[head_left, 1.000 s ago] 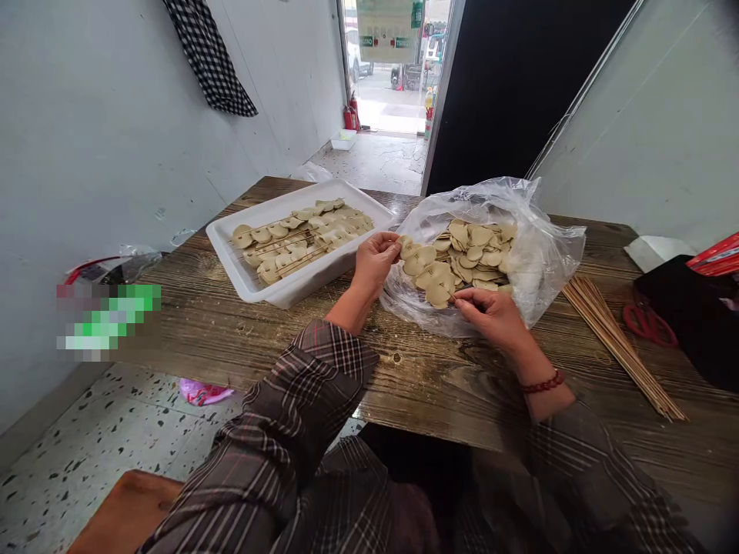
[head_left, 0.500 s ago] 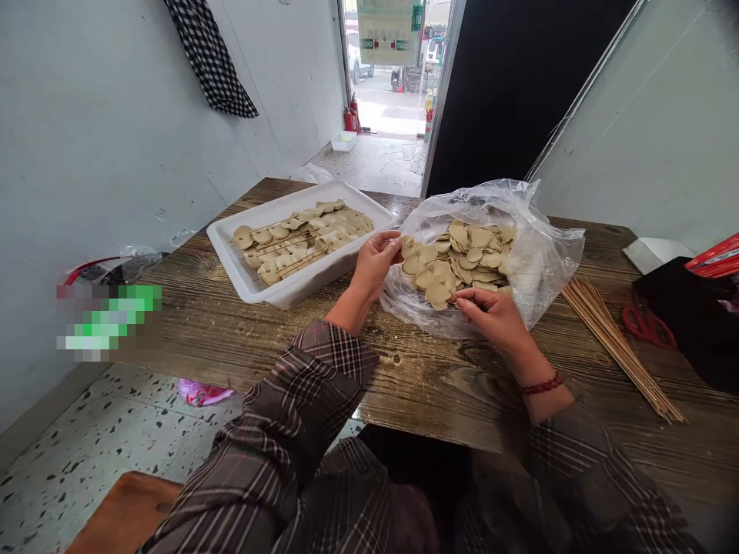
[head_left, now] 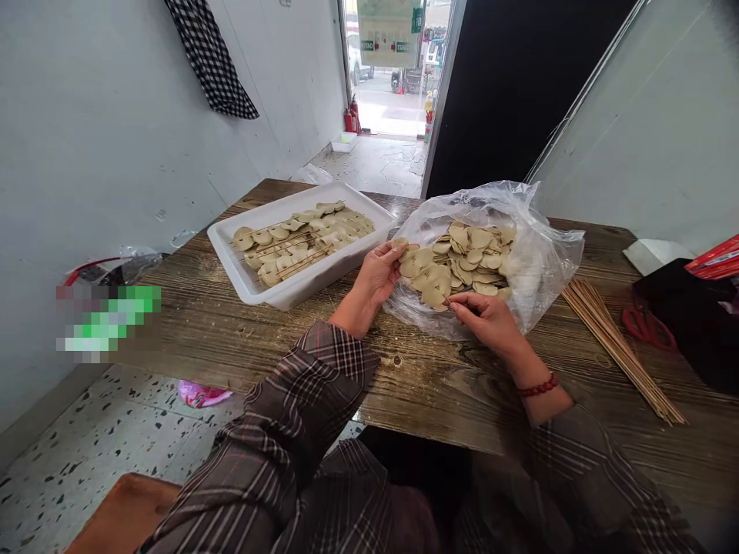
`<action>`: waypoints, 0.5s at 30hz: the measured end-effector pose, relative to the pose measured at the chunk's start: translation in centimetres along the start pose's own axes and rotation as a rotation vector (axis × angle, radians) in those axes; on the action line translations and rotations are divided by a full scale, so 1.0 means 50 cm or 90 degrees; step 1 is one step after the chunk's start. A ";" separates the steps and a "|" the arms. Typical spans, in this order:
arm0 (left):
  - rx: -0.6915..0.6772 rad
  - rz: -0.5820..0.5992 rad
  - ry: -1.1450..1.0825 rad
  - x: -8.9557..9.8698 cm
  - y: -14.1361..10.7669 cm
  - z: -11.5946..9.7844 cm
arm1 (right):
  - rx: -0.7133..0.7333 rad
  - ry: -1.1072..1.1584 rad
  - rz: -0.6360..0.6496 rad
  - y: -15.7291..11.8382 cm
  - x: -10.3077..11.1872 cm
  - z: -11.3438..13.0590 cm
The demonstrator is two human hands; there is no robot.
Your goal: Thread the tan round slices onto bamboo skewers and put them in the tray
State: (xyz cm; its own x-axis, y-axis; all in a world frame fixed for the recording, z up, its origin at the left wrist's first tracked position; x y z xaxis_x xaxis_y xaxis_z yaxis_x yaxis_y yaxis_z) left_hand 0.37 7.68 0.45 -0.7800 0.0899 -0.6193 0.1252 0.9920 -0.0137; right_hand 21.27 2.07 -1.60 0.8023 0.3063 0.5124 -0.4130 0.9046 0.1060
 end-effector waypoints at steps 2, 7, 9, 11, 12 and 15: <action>-0.004 0.003 0.013 -0.001 -0.001 0.000 | 0.012 -0.013 0.000 0.000 -0.002 0.001; -0.007 -0.015 0.042 0.003 0.003 0.006 | 0.027 -0.039 -0.029 0.001 -0.003 0.000; -0.010 -0.025 0.061 0.005 0.005 0.010 | 0.029 -0.045 -0.038 0.002 -0.004 0.001; -0.010 -0.027 0.077 0.005 0.007 0.014 | 0.028 -0.043 -0.043 0.002 -0.005 0.003; -0.009 -0.025 0.080 0.005 0.007 0.016 | 0.028 -0.041 -0.044 0.002 -0.005 0.005; -0.002 -0.017 0.069 0.003 0.006 0.018 | 0.032 -0.037 -0.047 0.002 -0.006 0.012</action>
State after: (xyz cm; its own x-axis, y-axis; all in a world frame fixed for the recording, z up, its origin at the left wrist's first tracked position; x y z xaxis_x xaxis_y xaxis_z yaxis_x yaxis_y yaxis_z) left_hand 0.82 7.91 -0.36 -0.8445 0.0718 -0.5307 0.1012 0.9945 -0.0263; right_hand 20.74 1.90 -1.25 0.8054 0.2203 0.5503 -0.3758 0.9077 0.1867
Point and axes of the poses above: each hand's wrist, its own y-axis towards the middle knuckle, its own x-axis out of the back of the hand, z = x × y, the point moved 3 cm from there along y, towards the middle knuckle, and after that the axes turned 9 degrees about z, right-handed, at the moved point
